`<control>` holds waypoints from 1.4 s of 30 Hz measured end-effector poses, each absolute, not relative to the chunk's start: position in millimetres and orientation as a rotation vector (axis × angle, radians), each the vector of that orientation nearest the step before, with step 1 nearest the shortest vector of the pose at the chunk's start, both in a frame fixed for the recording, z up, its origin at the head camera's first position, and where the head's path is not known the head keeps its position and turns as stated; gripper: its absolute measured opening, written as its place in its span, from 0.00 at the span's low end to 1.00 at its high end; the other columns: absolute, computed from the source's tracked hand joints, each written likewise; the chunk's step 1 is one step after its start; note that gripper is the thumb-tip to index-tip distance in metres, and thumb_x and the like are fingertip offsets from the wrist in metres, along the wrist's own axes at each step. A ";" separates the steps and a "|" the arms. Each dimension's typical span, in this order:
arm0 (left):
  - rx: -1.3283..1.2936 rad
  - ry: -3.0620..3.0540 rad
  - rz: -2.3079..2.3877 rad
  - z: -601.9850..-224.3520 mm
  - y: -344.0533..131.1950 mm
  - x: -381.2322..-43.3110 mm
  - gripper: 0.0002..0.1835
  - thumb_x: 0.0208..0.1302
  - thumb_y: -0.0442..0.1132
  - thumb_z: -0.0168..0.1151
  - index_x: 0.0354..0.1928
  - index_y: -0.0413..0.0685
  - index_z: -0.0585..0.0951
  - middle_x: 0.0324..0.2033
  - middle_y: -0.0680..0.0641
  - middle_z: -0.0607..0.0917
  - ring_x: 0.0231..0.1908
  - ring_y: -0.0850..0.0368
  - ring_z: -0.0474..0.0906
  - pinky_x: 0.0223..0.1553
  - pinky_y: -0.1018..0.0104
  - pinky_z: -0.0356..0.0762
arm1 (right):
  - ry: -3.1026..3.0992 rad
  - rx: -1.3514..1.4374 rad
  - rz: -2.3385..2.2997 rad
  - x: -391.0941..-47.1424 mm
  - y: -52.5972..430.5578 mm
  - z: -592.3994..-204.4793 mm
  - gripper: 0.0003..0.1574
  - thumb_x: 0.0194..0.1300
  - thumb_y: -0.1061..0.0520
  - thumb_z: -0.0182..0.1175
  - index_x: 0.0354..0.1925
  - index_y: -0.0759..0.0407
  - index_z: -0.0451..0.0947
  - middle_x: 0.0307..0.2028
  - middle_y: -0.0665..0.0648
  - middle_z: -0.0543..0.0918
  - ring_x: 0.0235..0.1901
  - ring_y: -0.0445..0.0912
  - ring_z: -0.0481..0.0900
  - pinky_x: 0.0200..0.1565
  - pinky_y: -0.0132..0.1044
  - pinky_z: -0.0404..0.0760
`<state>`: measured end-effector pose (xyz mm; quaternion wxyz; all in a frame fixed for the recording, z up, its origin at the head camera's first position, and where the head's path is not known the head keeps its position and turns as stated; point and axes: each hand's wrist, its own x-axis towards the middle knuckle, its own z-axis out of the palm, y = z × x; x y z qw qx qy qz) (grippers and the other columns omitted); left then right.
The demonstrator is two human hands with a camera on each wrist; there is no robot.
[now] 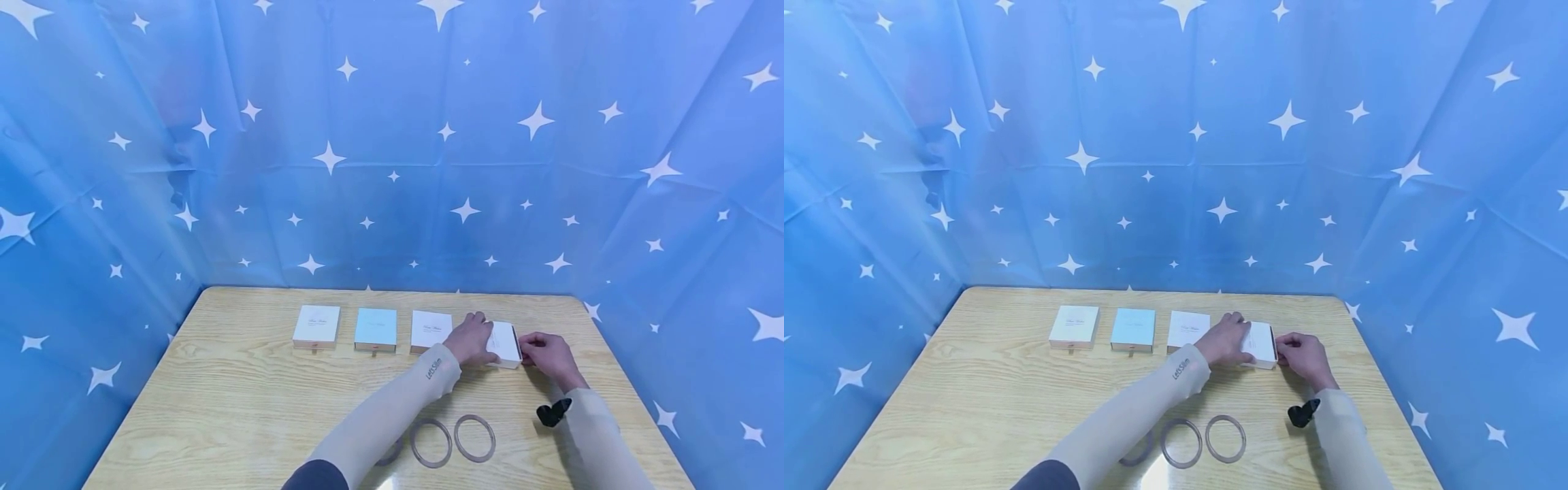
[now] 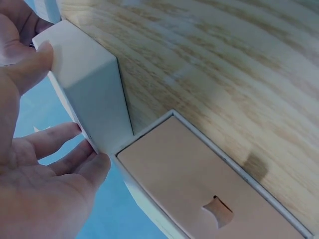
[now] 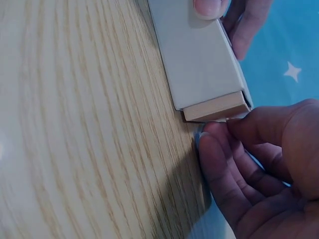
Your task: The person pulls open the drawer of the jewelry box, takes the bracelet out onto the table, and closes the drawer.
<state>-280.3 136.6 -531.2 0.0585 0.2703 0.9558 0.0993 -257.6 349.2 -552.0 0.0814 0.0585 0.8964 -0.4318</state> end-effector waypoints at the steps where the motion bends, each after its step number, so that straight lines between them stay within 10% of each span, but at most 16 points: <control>1: 0.819 2.895 0.300 -530.6 136.7 -280.6 0.41 0.60 0.67 0.69 0.70 0.54 0.74 0.67 0.53 0.73 0.65 0.59 0.69 0.65 0.72 0.72 | 2.680 0.180 -1.286 -257.8 349.8 -551.7 0.20 0.76 0.55 0.55 0.55 0.70 0.80 0.44 0.65 0.87 0.34 0.42 0.86 0.37 0.35 0.87; 42: 0.812 2.873 0.335 -527.2 132.9 -274.9 0.40 0.63 0.66 0.67 0.72 0.55 0.73 0.68 0.53 0.72 0.66 0.60 0.69 0.65 0.72 0.73 | 2.766 0.289 -1.223 -253.8 368.7 -555.3 0.21 0.75 0.55 0.55 0.55 0.69 0.81 0.45 0.68 0.87 0.31 0.41 0.86 0.34 0.33 0.85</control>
